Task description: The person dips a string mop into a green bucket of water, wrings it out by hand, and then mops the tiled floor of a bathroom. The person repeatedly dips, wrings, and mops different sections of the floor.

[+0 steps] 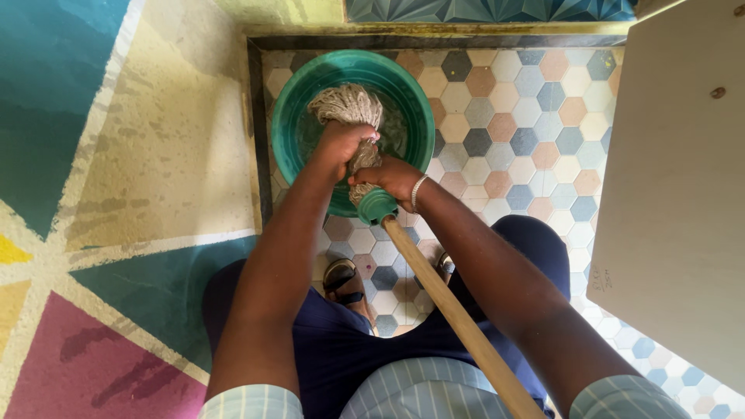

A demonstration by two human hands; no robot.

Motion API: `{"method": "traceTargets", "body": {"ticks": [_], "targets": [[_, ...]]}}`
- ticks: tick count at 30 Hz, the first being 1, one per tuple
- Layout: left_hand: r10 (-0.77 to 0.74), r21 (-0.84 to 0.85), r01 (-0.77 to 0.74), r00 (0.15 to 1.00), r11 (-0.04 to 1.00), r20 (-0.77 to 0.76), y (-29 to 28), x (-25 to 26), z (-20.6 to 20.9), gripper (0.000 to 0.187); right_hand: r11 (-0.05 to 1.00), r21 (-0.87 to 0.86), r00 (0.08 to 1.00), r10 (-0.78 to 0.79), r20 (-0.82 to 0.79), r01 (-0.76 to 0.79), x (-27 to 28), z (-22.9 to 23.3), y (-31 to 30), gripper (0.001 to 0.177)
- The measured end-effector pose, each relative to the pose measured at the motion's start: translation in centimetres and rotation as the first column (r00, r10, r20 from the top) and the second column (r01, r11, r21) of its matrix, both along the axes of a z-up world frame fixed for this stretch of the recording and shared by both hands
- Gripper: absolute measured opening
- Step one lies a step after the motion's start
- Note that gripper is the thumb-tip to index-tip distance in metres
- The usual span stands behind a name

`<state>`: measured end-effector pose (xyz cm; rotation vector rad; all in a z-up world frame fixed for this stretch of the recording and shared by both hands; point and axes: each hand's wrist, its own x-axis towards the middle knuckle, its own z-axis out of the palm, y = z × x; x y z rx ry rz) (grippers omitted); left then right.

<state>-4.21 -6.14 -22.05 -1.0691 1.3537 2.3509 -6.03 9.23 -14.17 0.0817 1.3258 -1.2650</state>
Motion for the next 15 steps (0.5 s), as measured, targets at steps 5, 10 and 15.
{"method": "traceTargets", "body": {"ticks": [5, 10, 15], "targets": [[-0.222, -0.422, 0.215, 0.974, 0.881, 0.032, 0.3, -1.6, -4.6, 0.031, 0.998, 0.052, 0.983, 0.034, -0.178, -0.026, -0.2, -3.1, -0.4, 0.037], [-0.318, -0.717, 0.226, 0.948, 0.660, 0.006, 1.3, -2.4, -8.3, 0.038, 0.954, 0.301, 0.903, 0.142, -0.406, -0.014, 0.0, -6.7, -0.3, 0.078], [-0.381, -0.734, 0.315, 0.921, 0.601, 0.083, 0.1, -2.1, -7.6, 0.037, 0.986, 0.166, 0.961, 0.027, -0.274, 0.020, -0.9, -7.7, 0.5, 0.080]]}}
